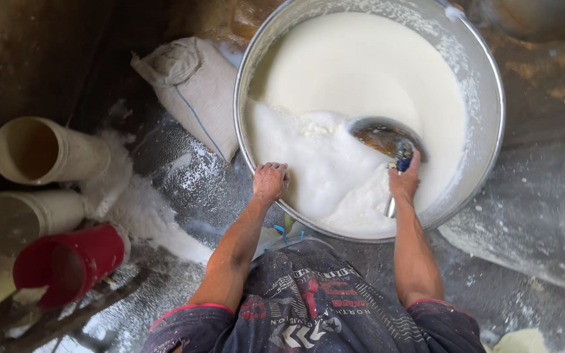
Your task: The person repeatedly scoops a white liquid from a large metal tub into a smaller blue tub using a metal ladle, then returns to stir the contents of the large tub. The process is repeated multiple times throughout the clip.
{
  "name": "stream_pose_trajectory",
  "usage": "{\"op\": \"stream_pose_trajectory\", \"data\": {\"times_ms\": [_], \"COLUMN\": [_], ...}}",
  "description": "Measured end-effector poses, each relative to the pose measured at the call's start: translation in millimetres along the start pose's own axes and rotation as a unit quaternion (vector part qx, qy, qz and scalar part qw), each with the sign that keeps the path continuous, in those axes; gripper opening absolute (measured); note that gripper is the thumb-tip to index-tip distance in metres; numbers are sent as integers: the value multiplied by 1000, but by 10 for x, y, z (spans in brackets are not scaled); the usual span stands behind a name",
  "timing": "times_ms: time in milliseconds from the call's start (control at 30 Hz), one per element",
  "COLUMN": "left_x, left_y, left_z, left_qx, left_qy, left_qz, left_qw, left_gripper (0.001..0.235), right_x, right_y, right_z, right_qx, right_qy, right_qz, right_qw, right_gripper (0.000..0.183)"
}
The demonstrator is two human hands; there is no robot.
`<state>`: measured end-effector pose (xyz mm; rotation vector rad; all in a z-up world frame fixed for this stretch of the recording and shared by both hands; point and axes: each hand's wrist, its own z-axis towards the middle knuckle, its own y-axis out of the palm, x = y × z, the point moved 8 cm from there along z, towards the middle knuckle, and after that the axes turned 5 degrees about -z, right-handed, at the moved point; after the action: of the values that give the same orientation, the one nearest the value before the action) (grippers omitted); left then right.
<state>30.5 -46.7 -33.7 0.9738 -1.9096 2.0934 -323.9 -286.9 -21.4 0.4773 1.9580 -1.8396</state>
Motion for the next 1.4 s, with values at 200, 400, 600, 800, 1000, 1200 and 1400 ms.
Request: {"op": "stream_pose_trajectory", "data": {"times_ms": [200, 400, 600, 800, 1000, 1200, 1400], "left_x": [33, 78, 106, 140, 149, 128, 111], "left_y": [-58, -78, -100, -122, -102, -57, 1], "left_z": [20, 47, 65, 108, 144, 194, 204], "left_qx": [3, -16, -33, -43, -71, -75, -88], "left_qy": [15, -6, -23, -41, -66, -77, -93], "left_qz": [-15, 4, 15, 33, 61, 78, 86], "left_qw": [1000, 1000, 999, 998, 993, 991, 988], "left_gripper": [30, 29, 30, 32, 35, 37, 38], "right_x": [424, 695, 656, 185, -318, -1095, -1886], "right_y": [-340, 23, 929, 1556, 2051, 2220, 1991], "right_z": [-803, -1233, -814, 66, 966, 1674, 1889], "right_qx": [-2, 28, -32, -103, -153, -205, -211], "right_qy": [268, 420, 396, 344, 333, 283, 162], "right_qz": [345, 549, 687, 743, 738, 722, 546], "right_qw": [899, 722, 609, 565, 566, 598, 795], "right_gripper": [74, 31, 19, 18, 9, 11, 44]}}
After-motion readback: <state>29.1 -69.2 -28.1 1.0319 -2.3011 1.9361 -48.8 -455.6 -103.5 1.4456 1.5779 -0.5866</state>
